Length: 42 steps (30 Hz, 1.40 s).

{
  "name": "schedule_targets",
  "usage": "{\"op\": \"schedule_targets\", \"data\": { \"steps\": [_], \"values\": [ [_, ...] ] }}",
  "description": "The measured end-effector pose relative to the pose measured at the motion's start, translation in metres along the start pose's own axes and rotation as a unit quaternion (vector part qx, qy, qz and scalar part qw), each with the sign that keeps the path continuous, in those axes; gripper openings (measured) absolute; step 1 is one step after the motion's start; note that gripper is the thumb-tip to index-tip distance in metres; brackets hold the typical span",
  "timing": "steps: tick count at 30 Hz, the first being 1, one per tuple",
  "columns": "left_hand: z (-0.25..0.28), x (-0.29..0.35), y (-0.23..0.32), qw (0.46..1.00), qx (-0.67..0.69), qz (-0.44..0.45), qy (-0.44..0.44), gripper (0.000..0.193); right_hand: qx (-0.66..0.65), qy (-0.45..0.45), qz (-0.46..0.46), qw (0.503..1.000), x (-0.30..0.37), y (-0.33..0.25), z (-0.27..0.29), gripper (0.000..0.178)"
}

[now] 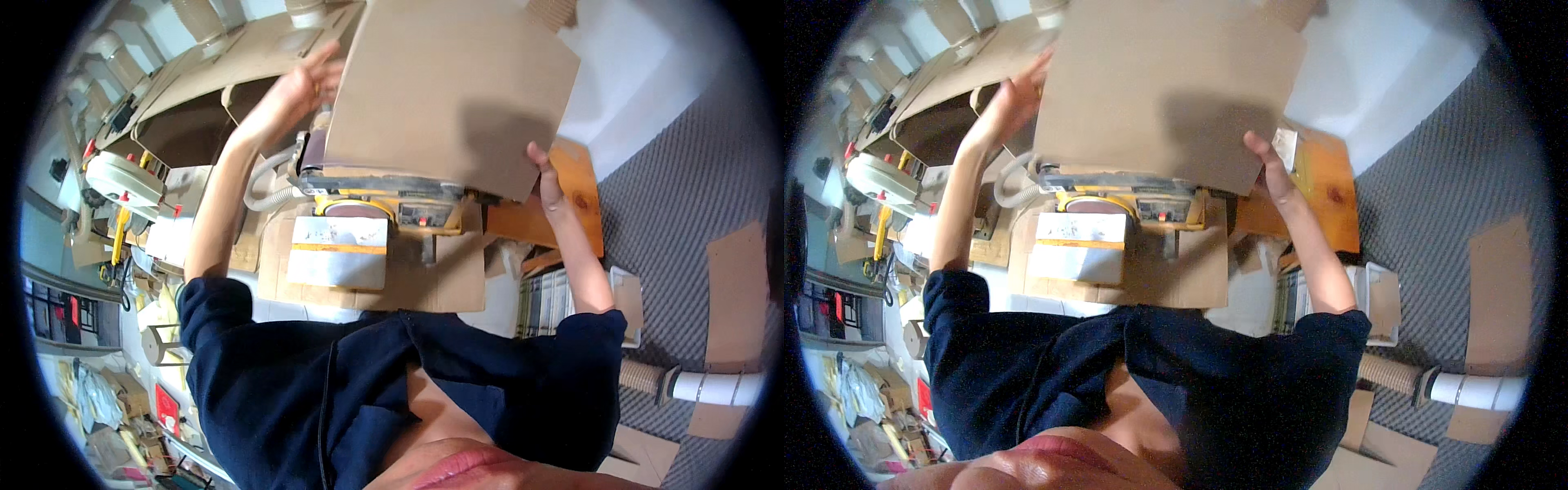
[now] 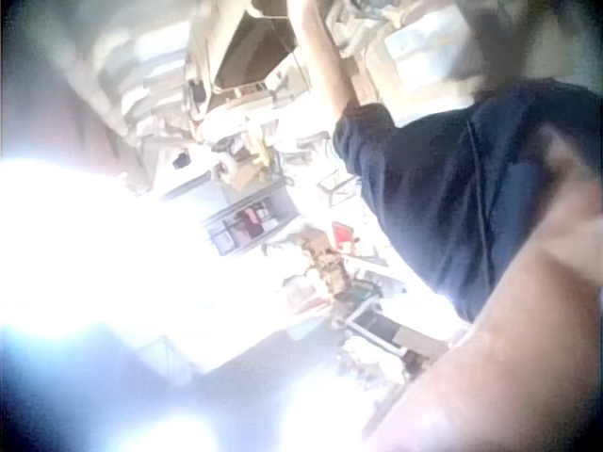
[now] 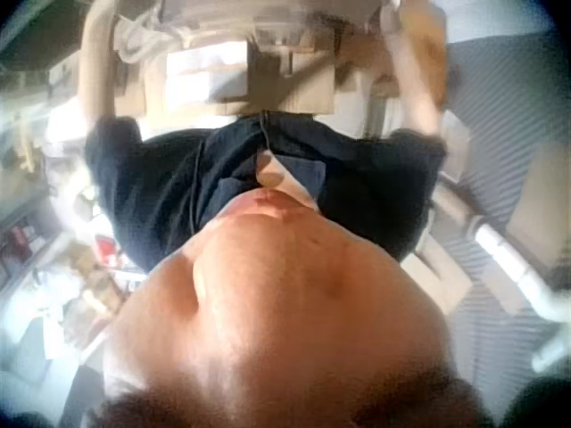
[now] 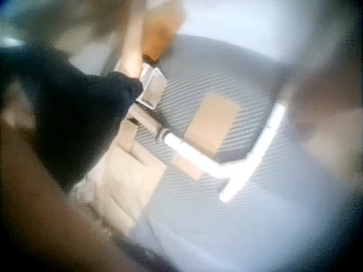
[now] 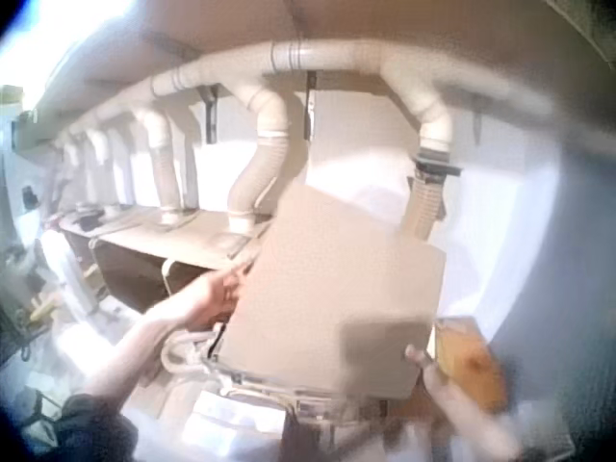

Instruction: The person sits on the floor and uses a yellow nail gun to staple the edges of a brown cardboard box. They then move to a workbench and use a belt sander to smooth the edges of the box, followed by using a router to shape the edges.

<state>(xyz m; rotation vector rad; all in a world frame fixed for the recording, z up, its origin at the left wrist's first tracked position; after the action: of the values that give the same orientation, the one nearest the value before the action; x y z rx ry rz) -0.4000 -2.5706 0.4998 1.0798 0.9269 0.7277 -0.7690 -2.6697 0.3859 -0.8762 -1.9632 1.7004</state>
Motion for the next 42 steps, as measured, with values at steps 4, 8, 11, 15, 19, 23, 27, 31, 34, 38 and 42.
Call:
{"op": "schedule_targets", "data": {
  "steps": [4,8,11,15,19,23,27,31,34,38,42],
  "values": [
    [-0.003,-0.028,0.002,0.983,0.0,-0.158,0.094,0.095,-0.303,-0.019,0.021,0.952,-0.016,-0.017,-0.051,0.066],
    [-0.068,-0.041,0.0,0.98,0.017,-0.164,0.113,0.088,-0.458,-0.126,0.052,0.878,-0.029,-0.012,-0.087,0.075],
    [-0.077,-0.05,-0.002,0.968,-0.071,-0.198,0.139,0.076,-0.51,-0.188,0.069,0.837,-0.028,-0.015,-0.111,0.082],
    [-0.071,-0.058,0.011,0.953,-0.096,-0.21,0.196,0.06,-0.571,-0.217,0.05,0.79,-0.025,-0.013,-0.121,0.083],
    [-0.045,-0.06,0.036,0.917,-0.175,-0.205,0.294,0.047,-0.545,-0.217,0.075,0.806,-0.026,-0.007,-0.131,0.081],
    [-0.071,-0.027,0.013,0.952,-0.068,-0.066,0.292,0.085,-0.457,-0.171,0.121,0.865,-0.038,0.0,-0.137,0.079],
    [-0.1,-0.02,-0.013,0.978,-0.048,-0.037,0.2,0.12,-0.264,-0.083,0.14,0.951,-0.048,0.009,-0.139,0.078],
    [-0.083,-0.024,-0.033,0.974,0.064,-0.07,0.206,0.108,-0.122,-0.065,0.168,0.976,-0.055,0.015,-0.143,0.076],
    [-0.077,-0.016,-0.024,0.96,0.163,-0.09,0.211,0.092,-0.175,-0.031,0.271,0.946,-0.057,0.02,-0.139,0.074],
    [-0.044,0.001,-0.001,0.912,0.275,-0.009,0.305,0.089,-0.115,0.129,0.261,0.95,-0.054,-0.026,-0.087,0.072],
    [-0.022,0.014,-0.014,0.867,0.455,0.034,0.2,0.073,-0.145,-0.04,0.153,0.977,-0.058,-0.085,-0.075,0.087]
  ]
}}
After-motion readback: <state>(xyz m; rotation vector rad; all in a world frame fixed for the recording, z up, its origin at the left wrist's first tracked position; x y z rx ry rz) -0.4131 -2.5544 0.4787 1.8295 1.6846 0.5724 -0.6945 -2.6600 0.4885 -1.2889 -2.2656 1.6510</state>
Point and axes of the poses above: each hand's wrist, its own x-axis away from the middle knuckle, its own z-axis out of the back of the hand, y = z × x, the point moved 2 cm from there along -x, towards the middle knuckle, and after that the axes turned 13 degrees about -y, right-handed, at the moved point
